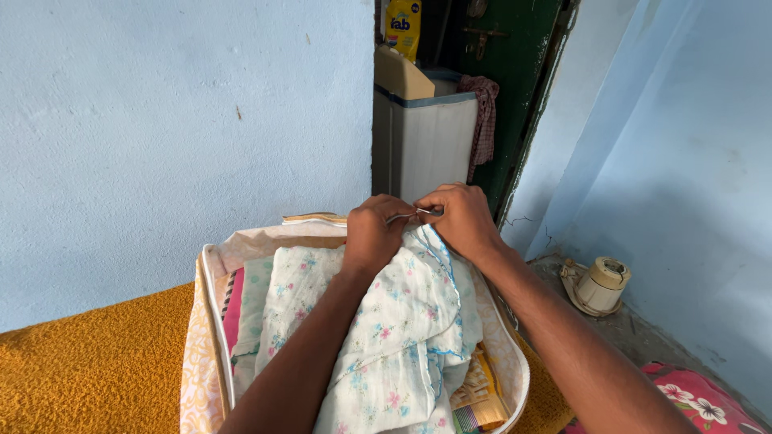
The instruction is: The person folds multiple towels and bed linens on a yellow-covered table, stacking them neatly. The person then places the folded items into a fabric storage bag and zips it closed.
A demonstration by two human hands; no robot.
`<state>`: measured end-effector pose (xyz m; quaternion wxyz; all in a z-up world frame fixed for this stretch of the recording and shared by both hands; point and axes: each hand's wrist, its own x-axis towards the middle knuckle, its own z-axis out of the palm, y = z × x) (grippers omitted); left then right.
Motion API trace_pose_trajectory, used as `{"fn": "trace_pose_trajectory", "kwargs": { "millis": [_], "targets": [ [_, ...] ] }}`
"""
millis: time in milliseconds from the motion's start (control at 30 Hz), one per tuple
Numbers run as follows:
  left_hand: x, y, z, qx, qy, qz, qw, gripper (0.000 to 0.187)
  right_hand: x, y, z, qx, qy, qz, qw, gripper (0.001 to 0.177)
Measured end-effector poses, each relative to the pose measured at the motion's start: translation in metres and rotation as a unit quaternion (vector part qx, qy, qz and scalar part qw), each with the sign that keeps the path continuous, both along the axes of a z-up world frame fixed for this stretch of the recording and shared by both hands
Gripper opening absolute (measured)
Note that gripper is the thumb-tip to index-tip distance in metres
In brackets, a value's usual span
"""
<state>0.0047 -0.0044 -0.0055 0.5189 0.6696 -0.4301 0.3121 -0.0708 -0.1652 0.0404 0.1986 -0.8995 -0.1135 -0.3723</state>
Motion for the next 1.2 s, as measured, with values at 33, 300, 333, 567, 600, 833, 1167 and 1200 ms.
{"fn": "trace_pose_trajectory", "kwargs": {
  "millis": [33, 300, 333, 567, 600, 833, 1167, 1200],
  "targets": [
    [0.0, -0.001, 0.0, 0.003, -0.013, 0.006, 1.0, 0.014, -0.001, 0.001, 0.002, -0.005, 0.003, -0.008, 1.0, 0.02],
    [-0.003, 0.001, 0.0, 0.01, -0.026, 0.025, 0.999, 0.01, -0.009, 0.006, 0.005, 0.04, 0.03, -0.032, 0.998, 0.019],
    [-0.003, 0.001, 0.001, 0.01, -0.023, 0.023, 0.999, 0.01, -0.01, 0.007, 0.005, 0.048, 0.036, -0.03, 0.998, 0.018],
    [-0.002, 0.002, 0.001, 0.005, -0.035, 0.021, 0.999, 0.011, -0.009, 0.011, 0.007, 0.06, 0.056, -0.023, 0.996, 0.018],
    [-0.002, 0.001, 0.001, 0.004, -0.041, 0.024, 0.999, 0.012, -0.009, 0.011, 0.008, 0.056, 0.052, -0.021, 0.997, 0.018],
    [-0.009, 0.004, 0.007, 0.01, -0.031, -0.005, 0.999, 0.014, -0.012, 0.009, 0.005, 0.063, 0.047, -0.031, 0.996, 0.017],
    [0.026, -0.007, 0.023, 0.138, 0.271, 0.035, 0.952, 0.035, -0.013, 0.009, -0.004, 0.002, -0.034, -0.026, 0.999, 0.015],
    [0.035, -0.01, 0.028, 0.202, 0.308, 0.069, 0.927, 0.042, -0.012, 0.009, -0.004, -0.004, -0.039, -0.028, 0.999, 0.016]
  ]
}}
